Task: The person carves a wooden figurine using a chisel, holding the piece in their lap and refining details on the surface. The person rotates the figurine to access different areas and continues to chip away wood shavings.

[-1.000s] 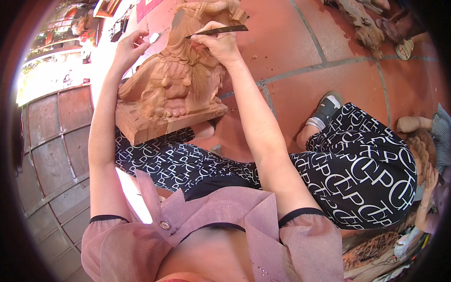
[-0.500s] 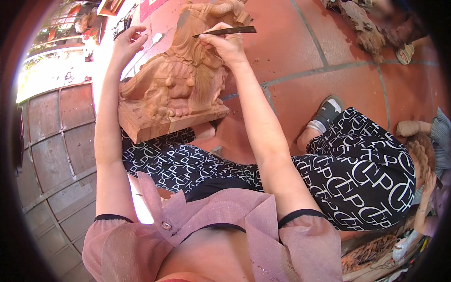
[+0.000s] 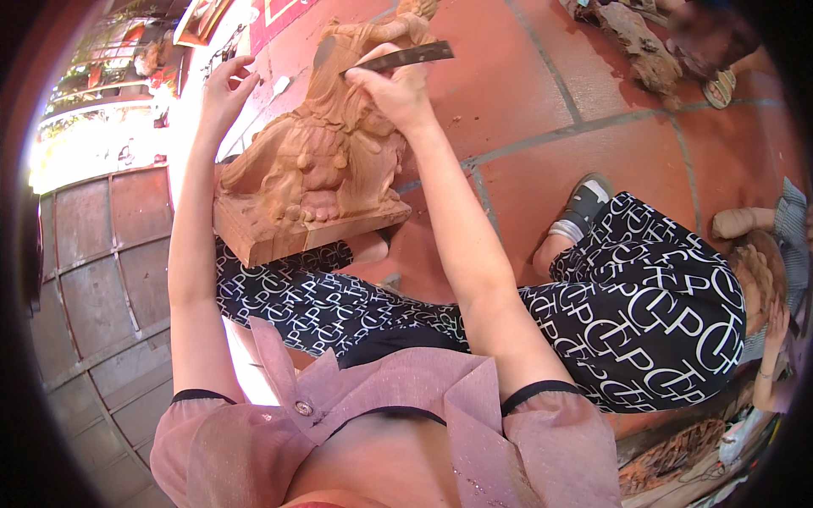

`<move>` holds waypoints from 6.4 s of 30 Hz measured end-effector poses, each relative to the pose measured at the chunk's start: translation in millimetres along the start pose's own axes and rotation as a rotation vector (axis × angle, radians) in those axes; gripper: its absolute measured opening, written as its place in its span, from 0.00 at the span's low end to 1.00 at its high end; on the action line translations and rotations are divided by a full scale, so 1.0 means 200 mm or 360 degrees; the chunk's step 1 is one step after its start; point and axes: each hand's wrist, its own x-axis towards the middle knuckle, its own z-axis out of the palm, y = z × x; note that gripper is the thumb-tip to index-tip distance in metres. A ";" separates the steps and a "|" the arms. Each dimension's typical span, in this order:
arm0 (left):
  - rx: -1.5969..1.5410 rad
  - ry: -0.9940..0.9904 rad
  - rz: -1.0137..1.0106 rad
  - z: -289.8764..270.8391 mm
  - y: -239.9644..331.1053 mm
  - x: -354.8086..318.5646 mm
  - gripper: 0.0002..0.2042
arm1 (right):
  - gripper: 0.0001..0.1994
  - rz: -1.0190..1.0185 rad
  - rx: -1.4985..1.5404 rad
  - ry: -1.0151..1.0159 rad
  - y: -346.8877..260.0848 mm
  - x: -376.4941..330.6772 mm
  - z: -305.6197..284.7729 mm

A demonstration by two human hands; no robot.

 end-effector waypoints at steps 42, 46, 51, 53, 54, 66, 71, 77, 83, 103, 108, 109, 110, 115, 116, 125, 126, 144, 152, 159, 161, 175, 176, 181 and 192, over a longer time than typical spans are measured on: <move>0.0076 -0.0675 0.0768 0.00 0.73 -0.42 0.08 | 0.14 -0.0458 -0.0675 0.0289 0.12 -0.31 0.30; 0.0010 -0.0596 0.0791 0.05 0.67 -0.37 0.07 | 0.16 -0.0529 -0.0659 0.0364 0.15 -0.29 0.30; -0.0024 -0.0582 0.0860 0.09 0.63 -0.32 0.06 | 0.16 -0.0489 -0.0815 0.0403 0.12 -0.26 0.28; -0.0013 -0.0609 0.0842 0.09 0.64 -0.33 0.05 | 0.15 -0.0573 -0.0797 0.0465 0.15 -0.28 0.31; 0.0004 -0.0633 0.0806 0.08 0.65 -0.34 0.05 | 0.15 -0.0618 -0.0791 0.0498 0.16 -0.29 0.32; 0.0067 -0.0607 0.0853 0.12 0.64 -0.32 0.05 | 0.17 -0.0512 -0.0723 0.0409 0.15 -0.28 0.30; 0.0107 -0.0654 0.0744 0.12 0.68 -0.36 0.06 | 0.17 -0.0563 -0.0783 0.0353 0.16 -0.30 0.29; 0.0076 -0.0673 0.0813 0.17 0.68 -0.32 0.06 | 0.15 -0.0563 -0.0792 0.0369 0.17 -0.28 0.25; 0.0153 -0.0562 0.0833 0.19 0.63 -0.34 0.11 | 0.18 -0.0643 -0.0764 0.0247 0.17 -0.26 0.22; -0.0200 -0.0620 0.0556 0.11 0.61 -0.42 0.07 | 0.10 -0.0537 -0.0759 0.0092 0.19 -0.30 0.21; 0.0074 -0.0732 0.0754 0.10 0.66 -0.42 0.08 | 0.18 -0.0517 -0.0767 0.0204 0.22 -0.32 0.23; 0.0094 -0.0723 0.0803 0.10 0.67 -0.41 0.08 | 0.22 -0.0508 -0.0790 0.0179 0.24 -0.32 0.22; 0.0122 -0.0713 0.0849 0.10 0.67 -0.40 0.08 | 0.19 -0.0531 -0.0746 0.0210 0.22 -0.31 0.23; 0.0084 -0.0605 0.0977 0.13 0.66 -0.34 0.09 | 0.15 -0.0563 -0.0549 0.0329 0.14 -0.26 0.24; 0.0074 -0.0606 0.0972 0.14 0.65 -0.33 0.09 | 0.15 -0.0655 -0.0653 0.0349 0.14 -0.24 0.23; 0.0111 -0.0572 0.1025 0.16 0.67 -0.32 0.08 | 0.14 -0.0636 -0.0859 0.0286 0.16 -0.26 0.22; 0.0124 -0.0575 0.1050 0.16 0.66 -0.31 0.08 | 0.14 -0.0666 -0.0868 0.0326 0.16 -0.24 0.21; 0.0126 -0.0753 0.0490 0.11 0.75 -0.35 0.06 | 0.15 -0.0547 -0.0813 0.0222 0.14 -0.28 0.26; 0.0020 -0.0524 0.0725 0.09 0.77 -0.33 0.08 | 0.22 -0.0655 -0.0379 0.0275 0.03 -0.23 0.29; 0.0045 -0.0441 0.0788 0.11 0.74 -0.23 0.21 | 0.05 -0.0384 -0.0496 0.0569 0.15 -0.16 0.07; 0.0006 -0.0411 0.0640 0.12 0.62 -0.12 0.24 | 0.06 -0.0107 -0.0430 0.0774 0.24 -0.10 -0.10; -0.0385 -0.0956 -0.0209 0.31 0.22 -0.02 0.32 | 0.07 0.0378 -0.0145 0.0534 0.27 0.04 -0.17; -0.0391 -0.0957 -0.0223 0.30 0.23 -0.02 0.32 | 0.06 0.0354 -0.0171 0.0504 0.25 0.05 -0.18; -0.0416 -0.0971 -0.0269 0.30 0.25 -0.02 0.32 | 0.02 -0.0049 -0.0850 0.0574 0.24 0.09 -0.23; -0.0588 -0.0988 -0.0337 0.29 0.30 -0.02 0.33 | 0.03 0.0445 0.0019 0.0479 0.13 0.03 -0.16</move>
